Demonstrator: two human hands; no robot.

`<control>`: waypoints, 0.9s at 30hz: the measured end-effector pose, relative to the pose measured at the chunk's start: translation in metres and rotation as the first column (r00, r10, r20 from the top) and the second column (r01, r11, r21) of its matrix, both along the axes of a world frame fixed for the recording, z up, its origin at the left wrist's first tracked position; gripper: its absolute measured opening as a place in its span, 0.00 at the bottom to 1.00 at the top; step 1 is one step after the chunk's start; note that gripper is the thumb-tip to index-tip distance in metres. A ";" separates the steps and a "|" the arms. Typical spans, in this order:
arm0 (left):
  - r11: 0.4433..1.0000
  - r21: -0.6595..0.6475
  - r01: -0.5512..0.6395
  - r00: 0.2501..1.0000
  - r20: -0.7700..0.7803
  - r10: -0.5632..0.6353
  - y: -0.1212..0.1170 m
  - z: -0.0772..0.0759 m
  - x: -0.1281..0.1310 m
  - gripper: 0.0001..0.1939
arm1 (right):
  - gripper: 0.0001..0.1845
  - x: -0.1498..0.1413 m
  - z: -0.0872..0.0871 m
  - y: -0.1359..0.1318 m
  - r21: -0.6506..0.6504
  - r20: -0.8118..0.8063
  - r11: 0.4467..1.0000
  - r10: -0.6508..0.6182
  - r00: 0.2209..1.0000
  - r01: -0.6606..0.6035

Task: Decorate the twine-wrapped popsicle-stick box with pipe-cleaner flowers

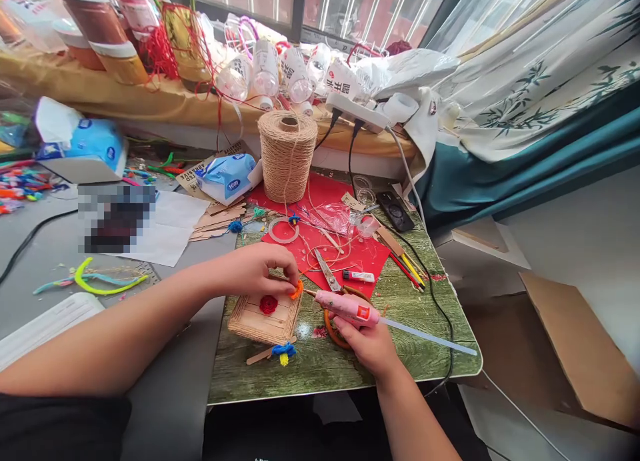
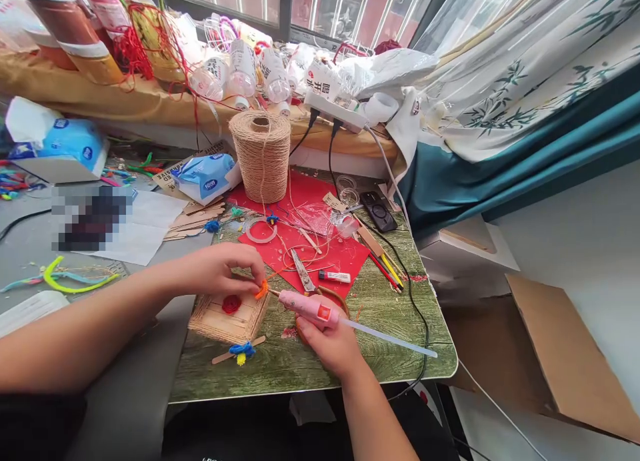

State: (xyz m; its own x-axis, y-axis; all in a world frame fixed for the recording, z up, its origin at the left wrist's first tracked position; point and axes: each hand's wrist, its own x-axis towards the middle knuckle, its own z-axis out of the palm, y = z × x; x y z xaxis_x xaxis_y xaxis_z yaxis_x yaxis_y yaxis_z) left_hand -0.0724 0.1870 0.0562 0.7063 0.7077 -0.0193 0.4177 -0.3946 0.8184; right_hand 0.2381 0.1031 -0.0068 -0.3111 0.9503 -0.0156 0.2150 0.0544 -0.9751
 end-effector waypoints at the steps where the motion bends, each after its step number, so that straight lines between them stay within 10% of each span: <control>1: 0.999 -0.042 -0.009 1.000 -0.007 0.009 0.001 -0.001 -0.001 0.07 | 0.16 -0.001 0.001 0.001 0.002 0.005 1.000 0.015 1.000 -0.015; 10: 0.970 -0.230 -0.075 0.994 -0.089 0.056 0.005 0.000 0.000 0.08 | 0.13 -0.010 0.009 0.003 0.032 0.043 0.994 0.099 0.994 -0.101; 27: 0.987 -0.150 -0.056 0.993 -0.115 0.039 0.007 0.005 0.000 0.09 | 0.11 -0.015 0.009 -0.001 0.120 0.198 0.993 -0.017 0.980 -0.007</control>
